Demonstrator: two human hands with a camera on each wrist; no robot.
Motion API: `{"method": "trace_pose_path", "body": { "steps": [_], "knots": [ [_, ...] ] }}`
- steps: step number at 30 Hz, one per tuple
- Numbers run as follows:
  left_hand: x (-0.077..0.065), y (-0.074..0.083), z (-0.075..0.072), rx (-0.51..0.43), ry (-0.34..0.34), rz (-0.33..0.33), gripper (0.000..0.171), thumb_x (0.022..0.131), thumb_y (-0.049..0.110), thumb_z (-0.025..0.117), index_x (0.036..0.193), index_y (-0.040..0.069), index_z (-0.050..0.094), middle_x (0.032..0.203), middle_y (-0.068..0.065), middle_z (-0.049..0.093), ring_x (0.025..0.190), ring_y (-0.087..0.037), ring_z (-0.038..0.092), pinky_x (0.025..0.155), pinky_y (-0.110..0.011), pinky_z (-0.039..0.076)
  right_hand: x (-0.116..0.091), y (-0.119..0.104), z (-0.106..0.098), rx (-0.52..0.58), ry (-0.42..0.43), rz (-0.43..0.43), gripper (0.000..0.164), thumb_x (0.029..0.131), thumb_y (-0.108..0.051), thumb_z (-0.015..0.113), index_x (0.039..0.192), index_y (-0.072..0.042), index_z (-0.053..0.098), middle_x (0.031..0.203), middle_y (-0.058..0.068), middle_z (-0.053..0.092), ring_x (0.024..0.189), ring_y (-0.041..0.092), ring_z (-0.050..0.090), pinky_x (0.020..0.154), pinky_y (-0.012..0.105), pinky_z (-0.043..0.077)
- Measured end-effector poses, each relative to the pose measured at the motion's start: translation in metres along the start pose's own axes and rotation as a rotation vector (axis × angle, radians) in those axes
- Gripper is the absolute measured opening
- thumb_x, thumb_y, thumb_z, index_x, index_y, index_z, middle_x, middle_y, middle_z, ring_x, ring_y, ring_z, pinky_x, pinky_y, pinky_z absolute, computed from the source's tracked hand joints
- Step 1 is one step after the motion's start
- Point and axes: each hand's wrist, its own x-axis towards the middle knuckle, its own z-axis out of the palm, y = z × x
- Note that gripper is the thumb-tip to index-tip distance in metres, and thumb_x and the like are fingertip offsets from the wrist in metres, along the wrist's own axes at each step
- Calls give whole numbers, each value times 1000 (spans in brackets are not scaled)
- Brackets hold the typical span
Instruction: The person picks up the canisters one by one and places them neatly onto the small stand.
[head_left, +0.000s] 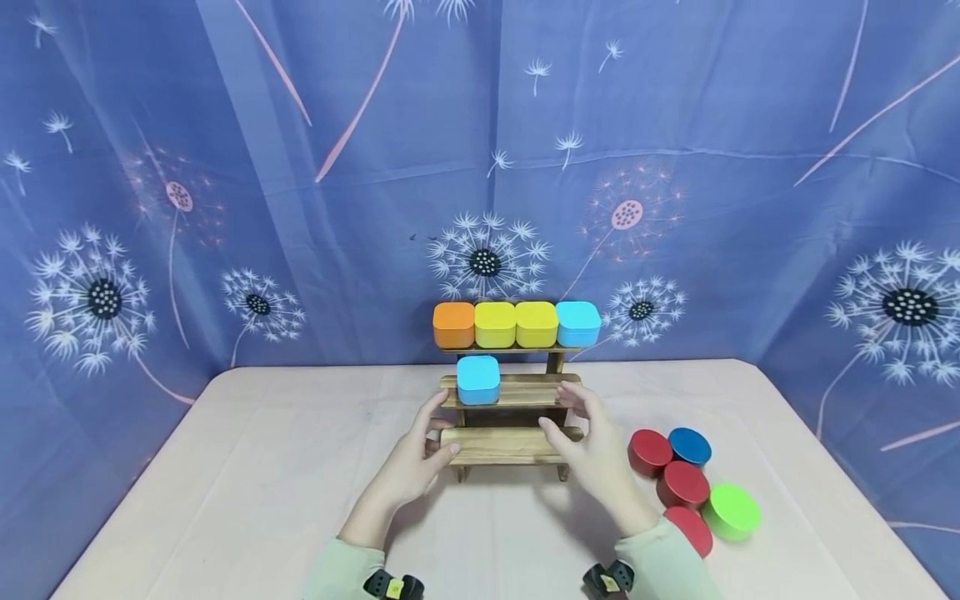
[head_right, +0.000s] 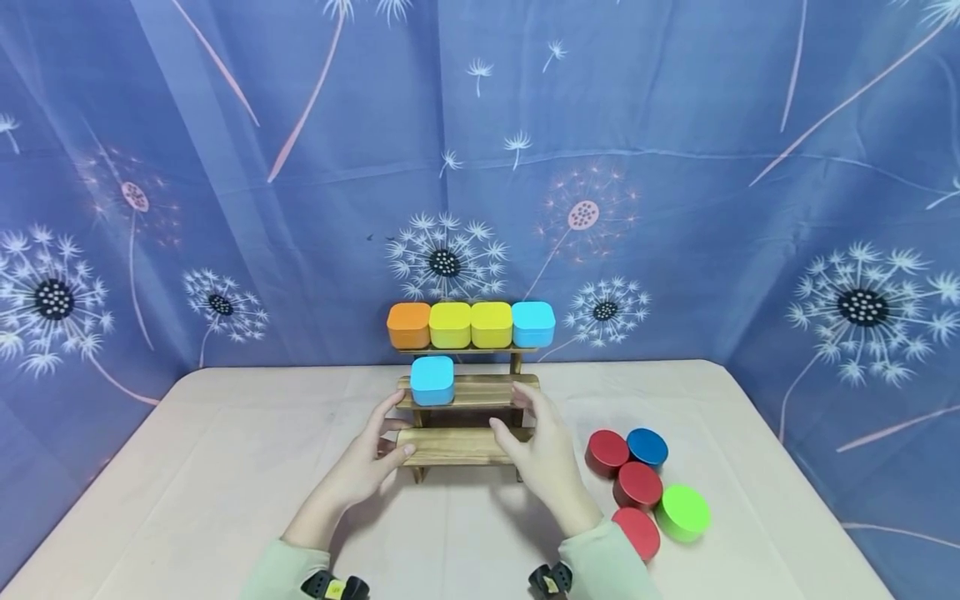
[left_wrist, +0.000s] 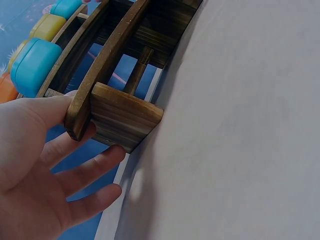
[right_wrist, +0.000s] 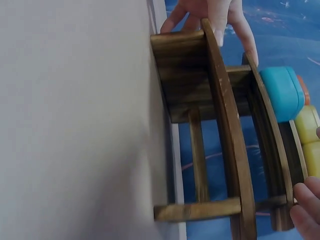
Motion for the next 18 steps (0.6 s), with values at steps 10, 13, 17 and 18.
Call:
{"method": "trace_pose_path", "body": {
  "steps": [10,13,17,18],
  "knots": [
    [1,-2,1,3,3,7,74,92,14,61,149,33,18,121,-10,59,81,-13,57,77,-27,47,-3,8,-17,-122,52,-10,56,78,-16,77,127,-6,53,116,10,65,104,25,62,89,16,42],
    [1,-3,2,7,6,15,74,92,15,61,149,32,18,121,-10,59,81,-13,56,76,-26,47,-4,10,-21,-137,55,-16,55,78,-15,77,127,-6,53,116,10,65,103,24,61,89,18,42],
    [1,-4,2,4,12,25,74,92,15,62,149,31,19,119,-11,59,79,-13,56,75,-26,46,-5,12,-27,-153,55,-12,55,79,-16,76,127,-5,52,115,12,64,104,26,61,89,16,40],
    [1,-4,2,2,12,27,74,92,15,62,149,31,19,119,-12,60,79,-13,56,75,-26,46,-6,13,-28,-159,56,-8,55,79,-16,76,127,-4,52,115,13,64,103,26,61,89,16,40]
  ]
}}
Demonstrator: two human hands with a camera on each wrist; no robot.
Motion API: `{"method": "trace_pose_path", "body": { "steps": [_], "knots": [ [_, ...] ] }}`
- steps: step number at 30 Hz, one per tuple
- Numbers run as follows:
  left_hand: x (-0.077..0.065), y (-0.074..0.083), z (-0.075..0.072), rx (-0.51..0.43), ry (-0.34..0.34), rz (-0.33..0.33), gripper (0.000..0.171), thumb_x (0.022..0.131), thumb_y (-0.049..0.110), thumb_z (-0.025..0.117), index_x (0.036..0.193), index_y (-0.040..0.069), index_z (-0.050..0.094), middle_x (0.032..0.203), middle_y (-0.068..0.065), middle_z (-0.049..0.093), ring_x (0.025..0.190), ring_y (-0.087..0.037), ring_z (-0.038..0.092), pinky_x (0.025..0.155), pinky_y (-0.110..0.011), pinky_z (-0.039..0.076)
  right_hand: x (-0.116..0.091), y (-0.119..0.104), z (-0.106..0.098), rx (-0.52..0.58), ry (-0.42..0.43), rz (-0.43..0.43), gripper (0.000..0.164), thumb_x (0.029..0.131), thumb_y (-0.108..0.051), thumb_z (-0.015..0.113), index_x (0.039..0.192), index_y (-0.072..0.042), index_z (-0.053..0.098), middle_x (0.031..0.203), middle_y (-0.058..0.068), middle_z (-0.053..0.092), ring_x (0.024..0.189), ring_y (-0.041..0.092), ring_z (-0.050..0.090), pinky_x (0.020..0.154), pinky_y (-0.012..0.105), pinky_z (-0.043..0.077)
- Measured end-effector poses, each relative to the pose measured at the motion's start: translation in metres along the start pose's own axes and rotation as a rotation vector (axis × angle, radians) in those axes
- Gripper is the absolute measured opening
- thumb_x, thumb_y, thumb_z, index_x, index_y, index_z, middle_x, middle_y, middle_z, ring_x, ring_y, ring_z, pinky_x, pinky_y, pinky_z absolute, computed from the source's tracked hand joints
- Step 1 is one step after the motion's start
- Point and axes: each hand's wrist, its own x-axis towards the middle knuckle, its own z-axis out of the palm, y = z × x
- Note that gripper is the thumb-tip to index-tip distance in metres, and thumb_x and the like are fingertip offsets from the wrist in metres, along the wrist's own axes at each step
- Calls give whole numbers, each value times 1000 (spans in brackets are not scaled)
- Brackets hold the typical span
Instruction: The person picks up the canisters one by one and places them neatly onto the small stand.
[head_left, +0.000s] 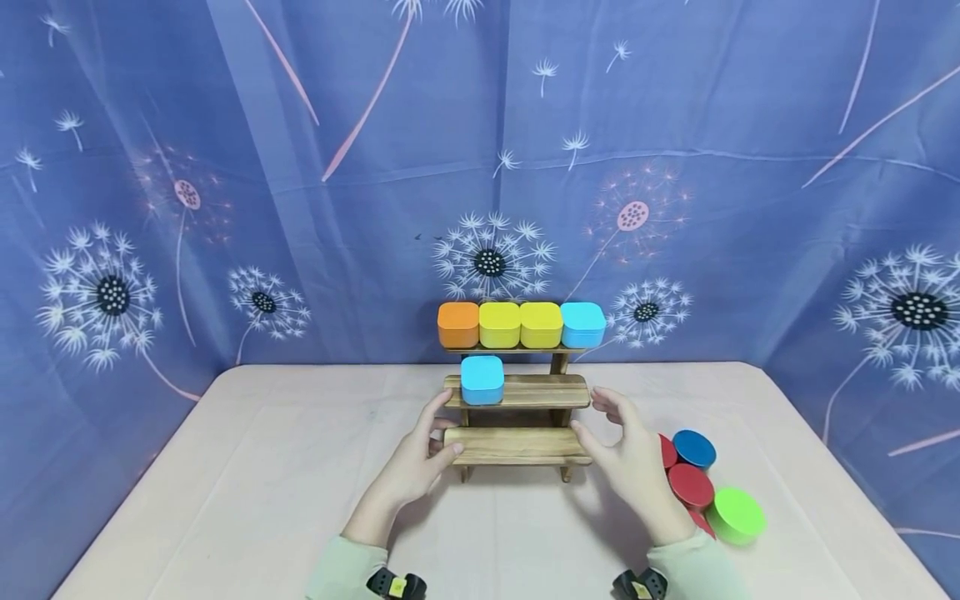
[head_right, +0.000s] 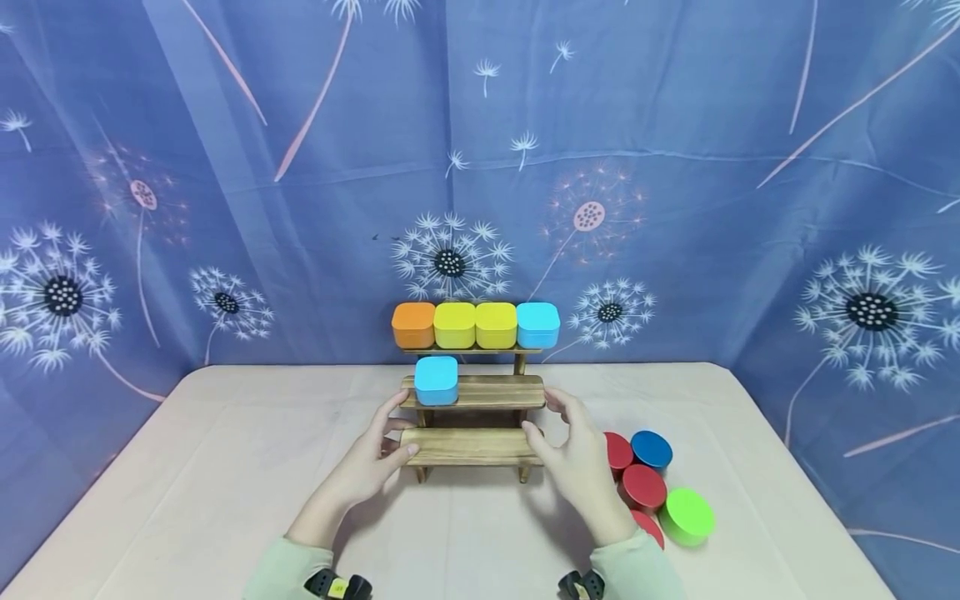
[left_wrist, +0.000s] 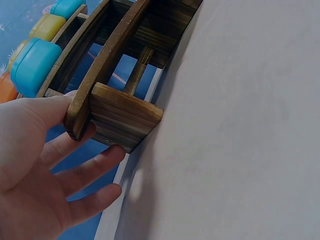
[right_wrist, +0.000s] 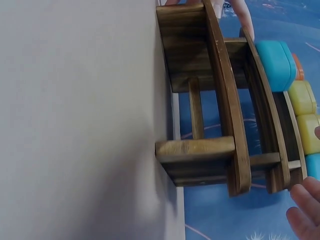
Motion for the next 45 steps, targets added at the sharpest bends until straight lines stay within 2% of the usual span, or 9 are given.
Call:
{"method": "trace_pose_path", "body": {
  "steps": [7,12,18,23,27,36,45],
  "knots": [
    [0,1,-1,-5,-6,-6,74,92,16,62,149,33,18,120,-10,59,79,-13,55,74,-25,46,-1,7,-9,-35,21,-18,55,76,-11,78,125,-2,53,112,16,66,101,30,62,86,10,38],
    [0,1,-1,-12,-2,-11,74,91,14,62,149,33,19,119,-9,59,78,-12,55,74,-25,46,-1,14,-16,-72,38,-21,56,75,-11,78,125,-4,54,111,15,67,99,30,63,80,13,40],
    [0,0,1,-12,-2,-9,74,92,14,62,149,35,18,120,-9,59,78,-12,55,74,-25,46,-3,23,-26,-117,29,14,57,76,-14,78,126,-4,54,112,16,65,102,29,62,86,25,44],
    [0,0,1,-4,2,-14,74,92,16,62,149,35,18,121,-9,59,80,-12,56,76,-26,47,-3,25,-30,-116,3,48,56,78,-16,76,128,-3,52,113,18,63,103,33,61,86,43,46],
    [-1,1,0,4,6,-15,74,92,15,62,149,35,18,121,-9,59,80,-12,56,77,-27,47,-4,25,-31,-125,-14,58,57,79,-17,75,128,-2,52,115,20,62,103,35,60,84,50,47],
    [0,2,0,11,2,-19,74,92,16,62,149,36,18,120,-8,59,80,-12,56,77,-27,47,-4,33,-43,-139,-74,149,59,83,-23,72,132,-3,47,123,22,57,110,39,55,87,56,43],
    [-1,2,0,11,4,-35,74,92,16,61,149,36,18,121,-7,59,81,-12,57,79,-29,47,1,42,-55,-158,-121,187,63,83,-27,71,135,-2,45,129,26,51,114,41,52,87,58,41]
  ]
}}
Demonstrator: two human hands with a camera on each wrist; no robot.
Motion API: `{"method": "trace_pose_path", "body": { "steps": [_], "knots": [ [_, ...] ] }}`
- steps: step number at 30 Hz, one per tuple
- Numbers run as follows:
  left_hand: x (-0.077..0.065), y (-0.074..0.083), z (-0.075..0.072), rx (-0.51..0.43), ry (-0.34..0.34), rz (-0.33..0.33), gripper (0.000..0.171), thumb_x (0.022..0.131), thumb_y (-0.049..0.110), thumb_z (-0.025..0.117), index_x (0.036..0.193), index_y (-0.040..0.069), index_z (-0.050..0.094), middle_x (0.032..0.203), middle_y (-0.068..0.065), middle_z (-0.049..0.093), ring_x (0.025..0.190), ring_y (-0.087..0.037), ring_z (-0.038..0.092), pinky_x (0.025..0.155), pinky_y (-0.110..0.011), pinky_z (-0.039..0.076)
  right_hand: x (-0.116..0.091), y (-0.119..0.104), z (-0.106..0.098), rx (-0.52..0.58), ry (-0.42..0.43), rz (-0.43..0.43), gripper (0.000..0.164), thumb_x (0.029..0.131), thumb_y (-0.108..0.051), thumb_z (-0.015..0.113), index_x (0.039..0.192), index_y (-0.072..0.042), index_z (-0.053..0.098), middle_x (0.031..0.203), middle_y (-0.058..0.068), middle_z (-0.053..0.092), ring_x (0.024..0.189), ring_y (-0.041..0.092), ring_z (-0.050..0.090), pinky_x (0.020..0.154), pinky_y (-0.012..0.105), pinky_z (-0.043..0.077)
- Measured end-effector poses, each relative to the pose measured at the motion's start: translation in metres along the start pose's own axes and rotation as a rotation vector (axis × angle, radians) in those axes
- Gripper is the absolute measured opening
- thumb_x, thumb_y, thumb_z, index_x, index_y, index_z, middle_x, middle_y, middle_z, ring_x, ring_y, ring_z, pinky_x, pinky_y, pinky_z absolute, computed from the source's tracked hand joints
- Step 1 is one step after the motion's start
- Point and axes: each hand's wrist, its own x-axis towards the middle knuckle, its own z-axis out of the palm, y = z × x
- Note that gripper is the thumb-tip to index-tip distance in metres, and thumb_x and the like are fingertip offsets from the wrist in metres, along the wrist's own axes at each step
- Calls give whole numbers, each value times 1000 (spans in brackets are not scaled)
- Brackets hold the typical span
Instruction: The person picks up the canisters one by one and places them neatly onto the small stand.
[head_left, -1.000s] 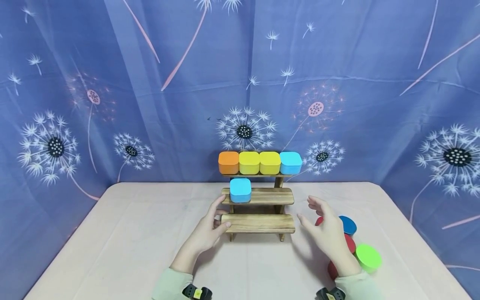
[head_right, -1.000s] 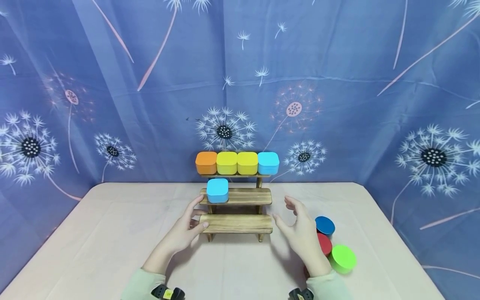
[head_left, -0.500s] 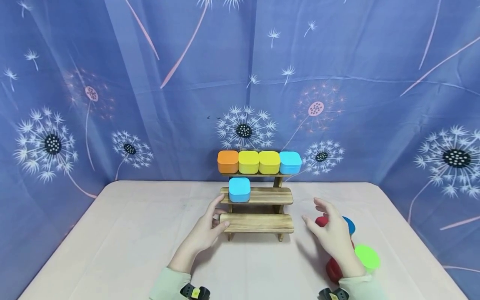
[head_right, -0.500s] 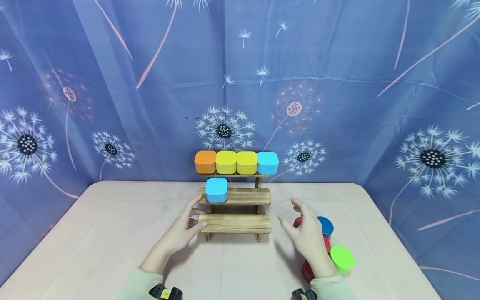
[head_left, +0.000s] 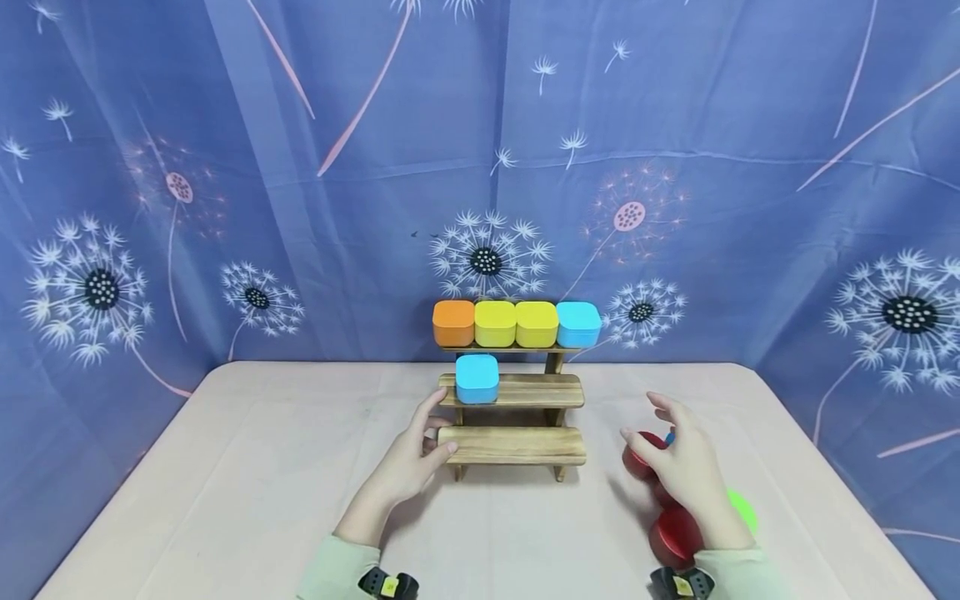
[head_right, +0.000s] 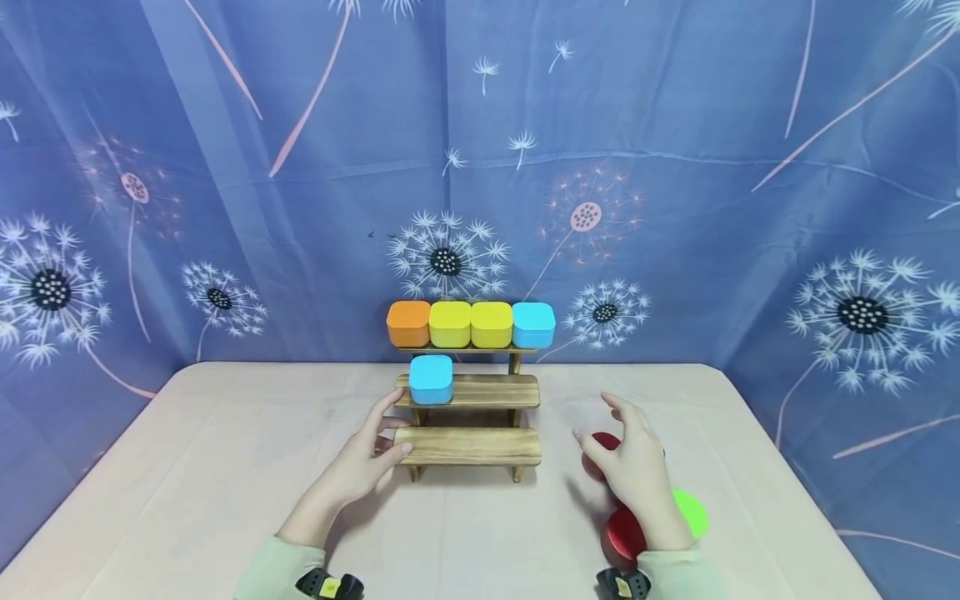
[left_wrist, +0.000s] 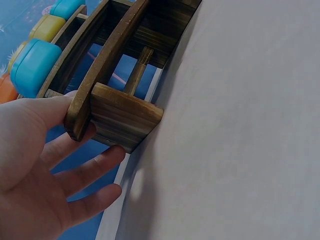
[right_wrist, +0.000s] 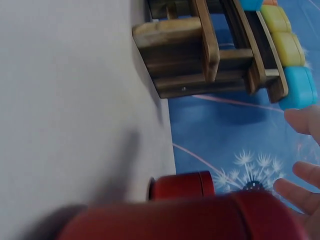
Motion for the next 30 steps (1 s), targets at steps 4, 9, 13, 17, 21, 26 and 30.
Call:
{"method": "trace_pose_path", "body": {
  "steps": [4,9,13,17,21,26,30],
  "knots": [
    [0,0,0,-3,0,-6,74,92,15,61,149,36,18,121,-7,59,81,-12,57,79,-29,47,2,5,-2,-13,-14,5,64,83,-29,71,135,-1,44,128,27,51,115,42,50,89,58,40],
    [0,1,-1,1,1,-6,74,92,15,61,149,36,18,121,-8,59,82,-12,58,81,-30,47,2,11,-2,-31,-40,11,66,83,-29,72,135,0,44,128,28,51,116,42,50,93,58,38],
    [0,1,0,1,-1,-6,75,92,14,61,149,36,18,121,-7,59,80,-12,57,80,-29,47,2,13,-3,-43,-90,39,68,83,-30,71,136,1,43,130,30,49,118,44,47,96,59,37],
    [1,1,0,1,-4,-4,75,92,14,61,149,35,18,121,-7,60,80,-12,57,79,-28,47,2,14,-4,-60,-147,71,69,83,-29,70,137,2,40,132,32,45,121,46,44,98,60,35],
    [1,2,-1,2,-1,0,75,92,13,62,149,34,19,120,-7,60,79,-12,57,79,-27,47,3,16,-5,-84,-191,90,71,83,-28,70,138,3,39,134,33,44,121,48,42,98,61,35],
    [0,2,-1,1,-2,0,75,92,13,62,149,34,19,120,-7,60,80,-12,57,79,-28,47,2,20,-3,-104,-232,98,72,83,-30,71,137,4,40,133,32,45,119,47,46,96,59,38],
    [1,2,-1,-1,-3,-2,75,92,13,61,149,34,18,121,-7,59,82,-12,57,81,-28,47,1,21,-3,-113,-249,81,71,81,-30,73,134,5,44,129,30,50,116,45,49,94,58,41]
  ]
}}
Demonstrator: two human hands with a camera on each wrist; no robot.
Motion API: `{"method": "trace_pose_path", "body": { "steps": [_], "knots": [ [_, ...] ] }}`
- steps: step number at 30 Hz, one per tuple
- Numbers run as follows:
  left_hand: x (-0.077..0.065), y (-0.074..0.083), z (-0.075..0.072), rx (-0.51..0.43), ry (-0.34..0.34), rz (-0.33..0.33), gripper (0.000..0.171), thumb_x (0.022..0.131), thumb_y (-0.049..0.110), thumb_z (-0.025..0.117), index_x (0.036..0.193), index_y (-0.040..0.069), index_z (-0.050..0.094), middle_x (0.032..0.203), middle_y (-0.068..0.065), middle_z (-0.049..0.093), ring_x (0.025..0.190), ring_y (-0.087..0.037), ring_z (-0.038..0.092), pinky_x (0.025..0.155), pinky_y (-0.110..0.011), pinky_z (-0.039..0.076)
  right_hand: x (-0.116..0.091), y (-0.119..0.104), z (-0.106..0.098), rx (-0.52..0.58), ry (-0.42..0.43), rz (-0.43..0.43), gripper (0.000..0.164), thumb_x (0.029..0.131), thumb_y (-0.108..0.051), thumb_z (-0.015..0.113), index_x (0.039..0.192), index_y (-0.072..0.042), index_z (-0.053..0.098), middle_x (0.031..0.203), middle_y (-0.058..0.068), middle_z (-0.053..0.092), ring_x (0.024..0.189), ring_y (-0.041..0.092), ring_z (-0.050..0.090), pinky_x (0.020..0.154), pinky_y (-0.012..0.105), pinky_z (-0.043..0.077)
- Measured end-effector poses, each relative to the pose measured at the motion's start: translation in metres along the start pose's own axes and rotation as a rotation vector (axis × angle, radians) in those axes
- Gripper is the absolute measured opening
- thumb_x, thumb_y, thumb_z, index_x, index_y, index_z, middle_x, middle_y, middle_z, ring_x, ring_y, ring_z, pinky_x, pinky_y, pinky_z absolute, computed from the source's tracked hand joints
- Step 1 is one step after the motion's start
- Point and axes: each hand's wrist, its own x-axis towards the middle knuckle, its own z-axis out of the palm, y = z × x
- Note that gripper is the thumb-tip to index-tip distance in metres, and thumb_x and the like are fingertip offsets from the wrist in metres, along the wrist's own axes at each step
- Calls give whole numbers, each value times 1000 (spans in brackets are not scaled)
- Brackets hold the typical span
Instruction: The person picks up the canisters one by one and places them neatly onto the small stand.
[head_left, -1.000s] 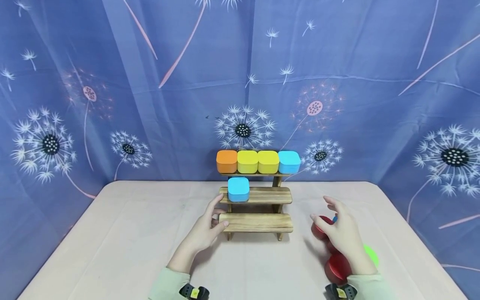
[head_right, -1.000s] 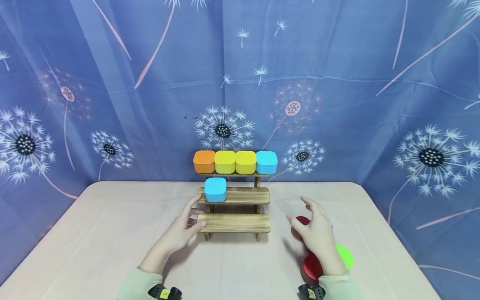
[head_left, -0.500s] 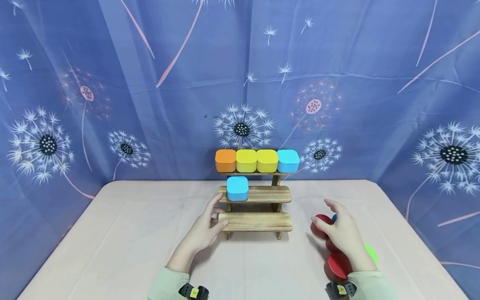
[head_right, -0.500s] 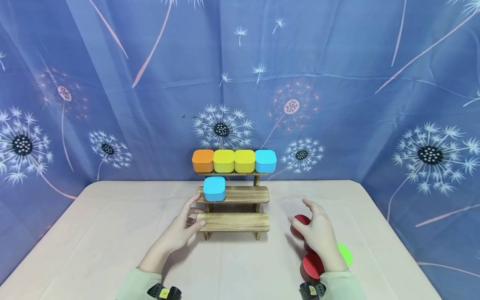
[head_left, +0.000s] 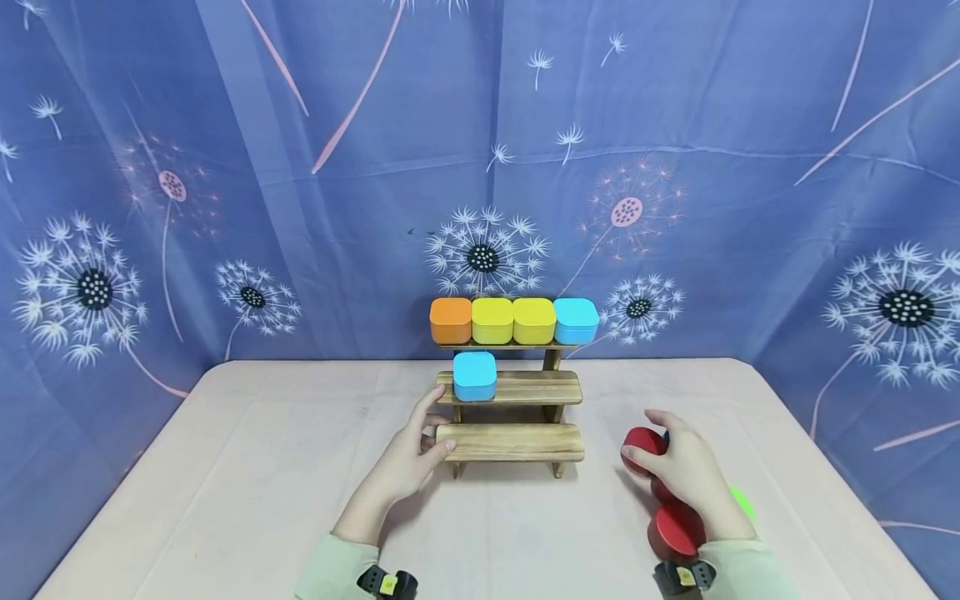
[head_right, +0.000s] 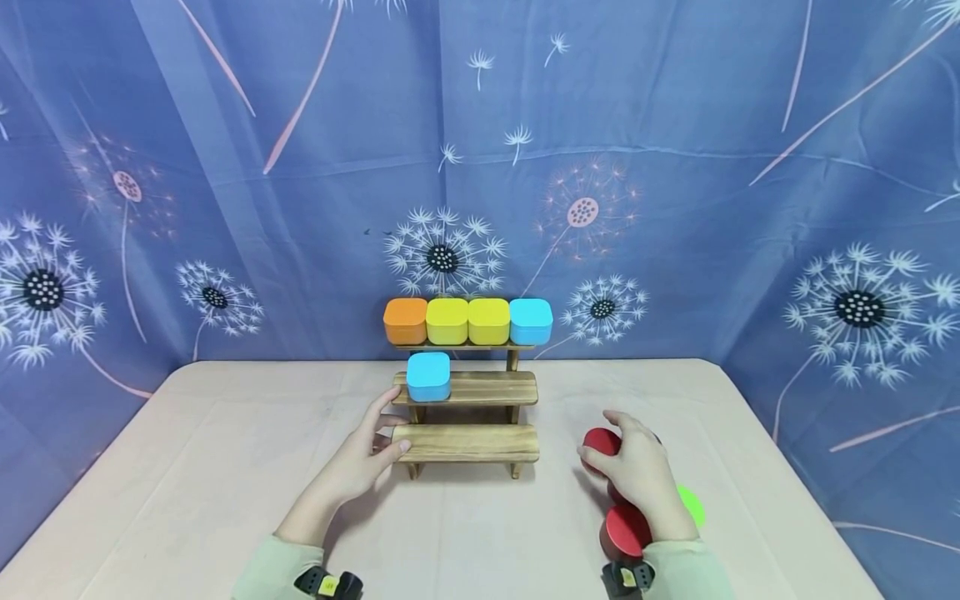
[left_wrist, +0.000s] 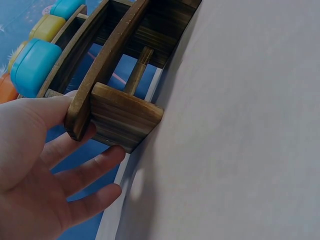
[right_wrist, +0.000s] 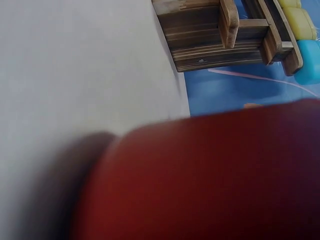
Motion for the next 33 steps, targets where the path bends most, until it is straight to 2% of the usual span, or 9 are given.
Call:
{"method": "trace_pose_path", "body": {
  "steps": [9,12,19,25,30,33],
  "knots": [
    [0,-1,0,-5,0,5,75,92,13,61,149,35,18,121,-6,59,82,-12,57,81,-28,47,0,2,0,-66,-17,11,70,78,-32,75,132,3,47,127,27,55,112,44,50,91,58,40],
    [0,-1,0,-9,-1,9,75,92,12,61,149,35,18,121,-7,59,81,-12,56,79,-27,47,0,2,0,-79,-31,24,70,77,-31,75,133,2,47,127,26,54,112,43,49,94,61,33],
    [0,0,0,-14,-1,10,74,92,12,61,149,34,19,121,-8,59,81,-12,56,79,-26,47,0,4,-1,-89,-43,2,71,74,-25,77,132,5,47,128,29,52,120,48,43,102,71,8],
    [1,-2,0,-8,1,2,75,91,12,61,149,35,19,120,-7,59,80,-12,57,78,-27,47,0,6,-2,-106,-72,8,71,74,-25,77,133,2,47,130,31,49,128,50,31,101,72,4],
    [0,-1,0,-14,1,-6,75,91,13,62,149,34,19,120,-7,59,79,-12,57,77,-27,48,0,6,-2,-110,-76,10,70,75,-26,76,133,2,47,129,33,48,128,51,30,101,72,4],
    [0,0,0,-18,-1,-8,75,91,13,62,149,35,18,120,-7,59,79,-12,57,77,-27,47,0,5,-2,-115,-71,5,70,76,-27,76,132,2,48,128,31,50,124,50,37,101,72,6]
  ]
}}
